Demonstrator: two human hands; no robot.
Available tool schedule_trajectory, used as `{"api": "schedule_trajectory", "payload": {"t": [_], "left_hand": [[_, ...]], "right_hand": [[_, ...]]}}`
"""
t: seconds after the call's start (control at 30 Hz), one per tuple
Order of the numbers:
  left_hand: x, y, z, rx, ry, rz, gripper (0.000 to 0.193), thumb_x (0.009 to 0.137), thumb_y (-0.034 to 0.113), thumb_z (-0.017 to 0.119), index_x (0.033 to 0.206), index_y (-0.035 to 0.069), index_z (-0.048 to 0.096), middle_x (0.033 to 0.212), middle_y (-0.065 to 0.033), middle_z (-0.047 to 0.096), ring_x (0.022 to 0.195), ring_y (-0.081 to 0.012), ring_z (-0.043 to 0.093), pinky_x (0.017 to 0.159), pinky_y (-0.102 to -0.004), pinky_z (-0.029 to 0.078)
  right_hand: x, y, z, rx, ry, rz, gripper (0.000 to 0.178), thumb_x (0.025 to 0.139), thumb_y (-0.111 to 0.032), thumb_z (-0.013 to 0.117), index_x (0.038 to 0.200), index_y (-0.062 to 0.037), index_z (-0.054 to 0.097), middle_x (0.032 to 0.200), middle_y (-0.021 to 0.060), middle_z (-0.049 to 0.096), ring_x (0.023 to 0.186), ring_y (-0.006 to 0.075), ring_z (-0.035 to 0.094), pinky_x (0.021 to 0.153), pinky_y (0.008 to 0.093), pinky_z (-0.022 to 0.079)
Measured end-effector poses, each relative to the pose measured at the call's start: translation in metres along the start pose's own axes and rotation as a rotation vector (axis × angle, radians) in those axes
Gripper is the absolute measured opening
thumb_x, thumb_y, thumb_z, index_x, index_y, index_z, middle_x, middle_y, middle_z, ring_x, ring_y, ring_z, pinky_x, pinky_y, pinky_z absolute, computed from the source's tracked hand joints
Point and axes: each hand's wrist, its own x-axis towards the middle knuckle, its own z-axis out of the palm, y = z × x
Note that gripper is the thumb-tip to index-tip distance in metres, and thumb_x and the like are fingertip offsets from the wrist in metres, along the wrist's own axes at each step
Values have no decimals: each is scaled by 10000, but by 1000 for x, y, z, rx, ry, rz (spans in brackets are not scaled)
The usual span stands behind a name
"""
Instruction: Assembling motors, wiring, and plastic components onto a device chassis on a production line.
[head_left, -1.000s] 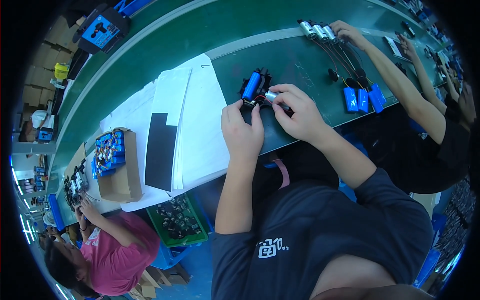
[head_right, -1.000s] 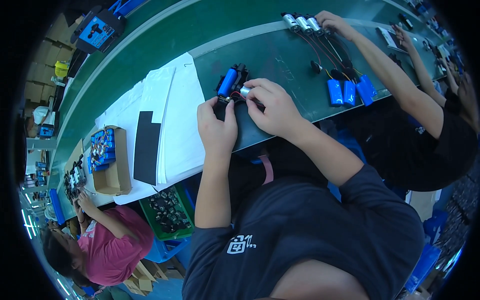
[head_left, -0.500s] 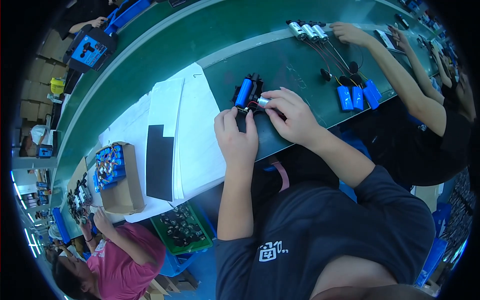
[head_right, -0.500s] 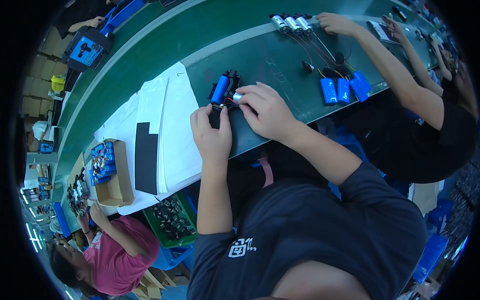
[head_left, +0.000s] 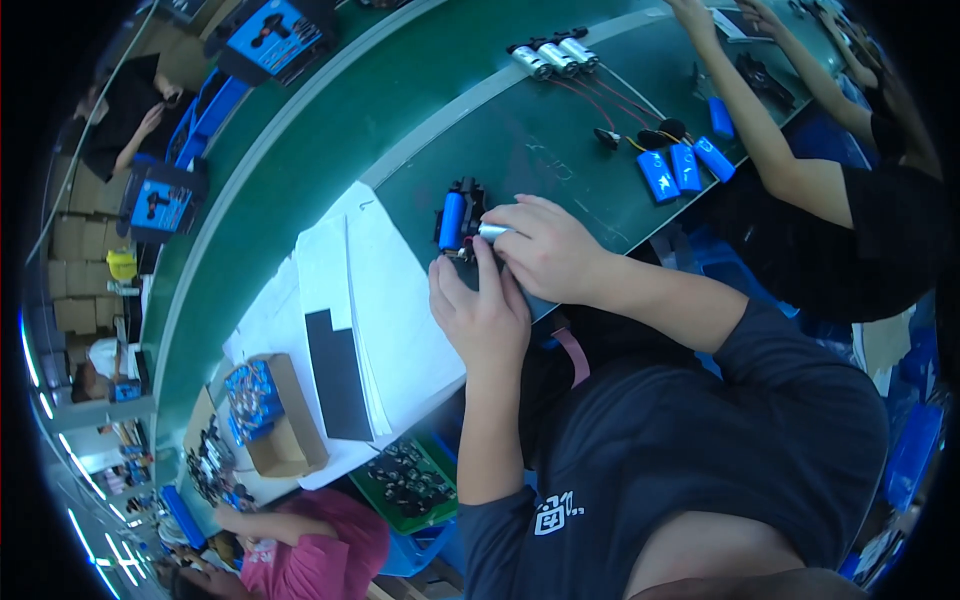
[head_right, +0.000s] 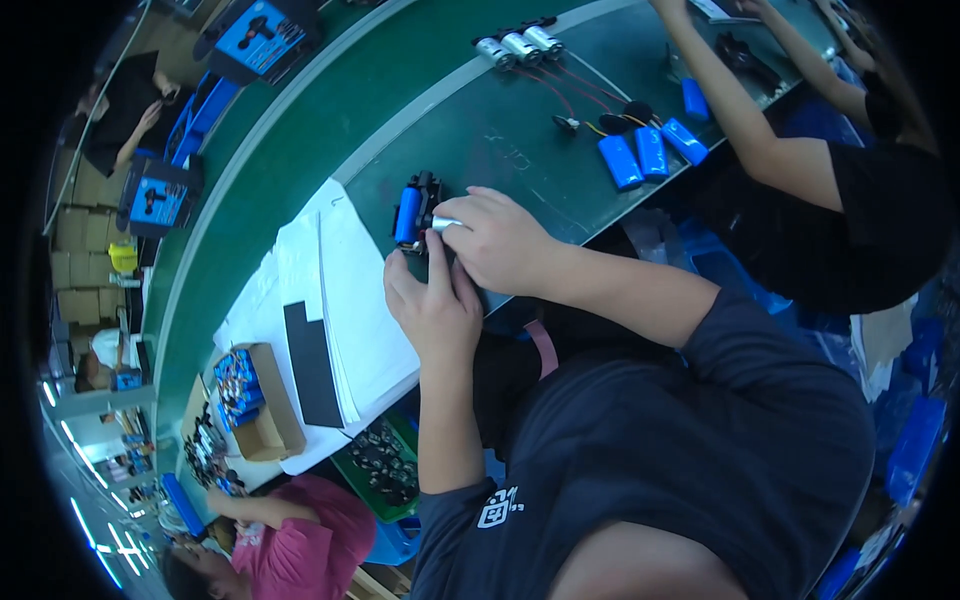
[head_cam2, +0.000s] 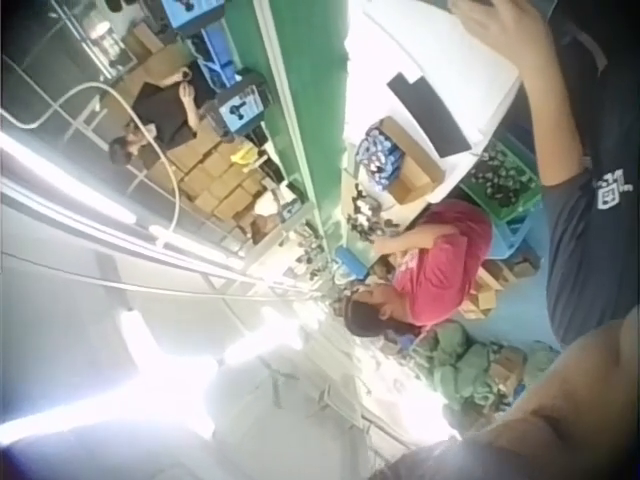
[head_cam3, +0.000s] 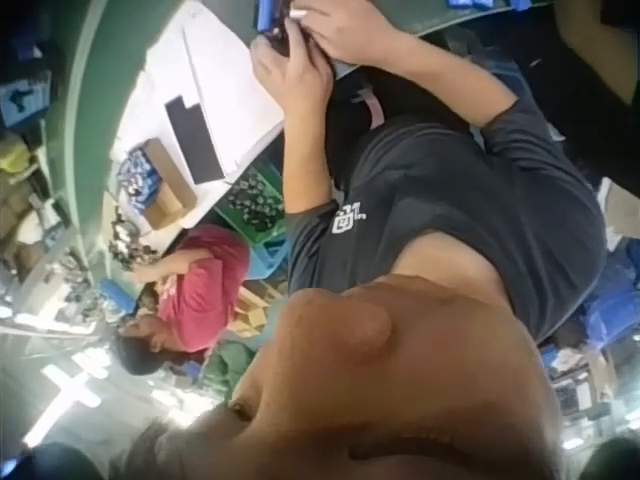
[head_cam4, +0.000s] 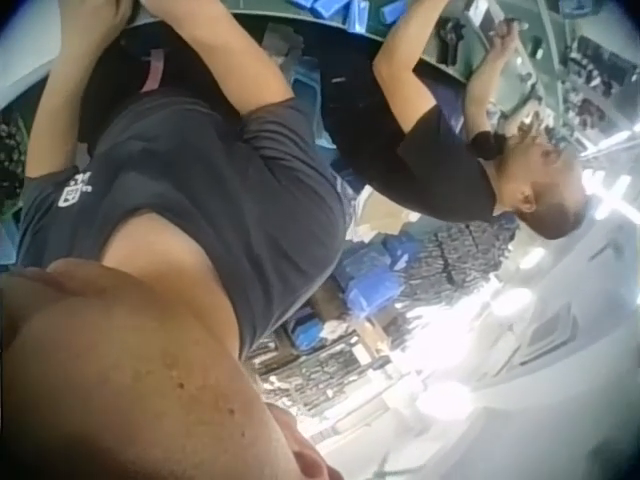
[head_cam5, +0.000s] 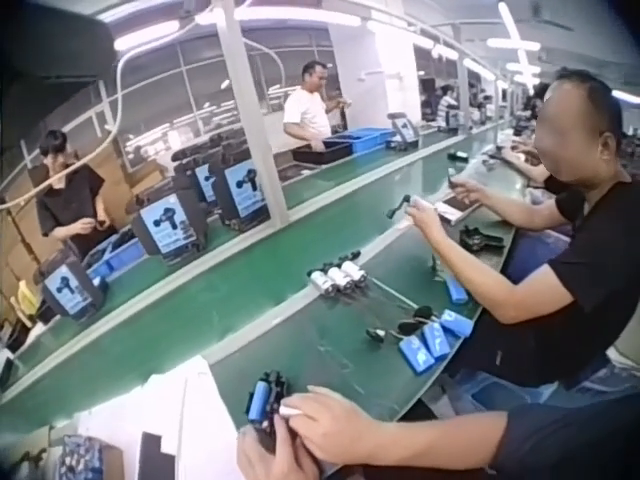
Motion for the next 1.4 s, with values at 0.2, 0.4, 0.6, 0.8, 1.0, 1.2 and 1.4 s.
{"api": "schedule_trajectory", "payload": {"t": [0.2, 0.4, 0.6, 0.8, 1.0, 1.2, 1.4], "left_hand": [[-6, 2, 1, -10, -71, -26, 460, 859, 174, 638, 1303, 61, 601, 1362, -309, 402, 1195, -454, 469, 980, -520, 397], [-7, 1, 1, 9, -86, -8, 453, 862, 168, 633, 1301, 56, 604, 1365, -322, 393, 1196, -456, 466, 982, -512, 395], [-7, 2, 0, 21, -92, -7, 451, 865, 181, 636, 1298, 57, 608, 1371, -325, 388, 1193, -453, 469, 977, -508, 398], [-6, 4, -3, 19, -96, -19, 447, 870, 193, 635, 1295, 58, 608, 1379, -327, 383, 1189, -452, 473, 975, -508, 399], [-6, 3, -1, 25, -100, -22, 453, 870, 196, 636, 1303, 65, 602, 1383, -333, 379, 1183, -451, 478, 959, -504, 408], [-5, 4, 0, 22, -102, -43, 459, 865, 198, 639, 1305, 70, 601, 1380, -333, 382, 1179, -448, 481, 946, -500, 414], [-7, 1, 2, 15, -98, -26, 451, 853, 203, 649, 1288, 87, 620, 1380, -330, 384, 1157, -441, 502, 931, -488, 425]], "right_hand": [[-5, 2, 9, -12, 130, -1, 183, 771, -71, 676, 941, -7, 653, 1114, 132, 641, 971, 286, 646, 948, 448, 503], [-3, 4, 10, 13, 104, 29, 180, 766, -75, 680, 928, -2, 649, 1100, 139, 641, 953, 294, 648, 933, 444, 515], [0, 1, 3, 18, 119, 32, 201, 748, -94, 694, 924, -4, 660, 1092, 147, 644, 982, 318, 648, 918, 432, 526], [-3, 26, 1, -6, 48, -258, 194, 754, -108, 667, 919, -7, 682, 1142, 145, 641, 1068, 322, 638, 891, 423, 544], [4, 42, -11, -106, -74, -527, 233, 754, -94, 646, 960, -2, 701, 1193, 141, 639, 1134, 327, 624, 879, 391, 563], [6, 52, -14, -54, -114, -597, 232, 753, -99, 644, 953, 2, 706, 1202, 146, 635, 1150, 332, 618, 869, 379, 570], [1, 49, -12, -107, -68, -540, 233, 743, -85, 648, 947, 6, 713, 1211, 133, 639, 1152, 318, 625, 874, 364, 571]]}}
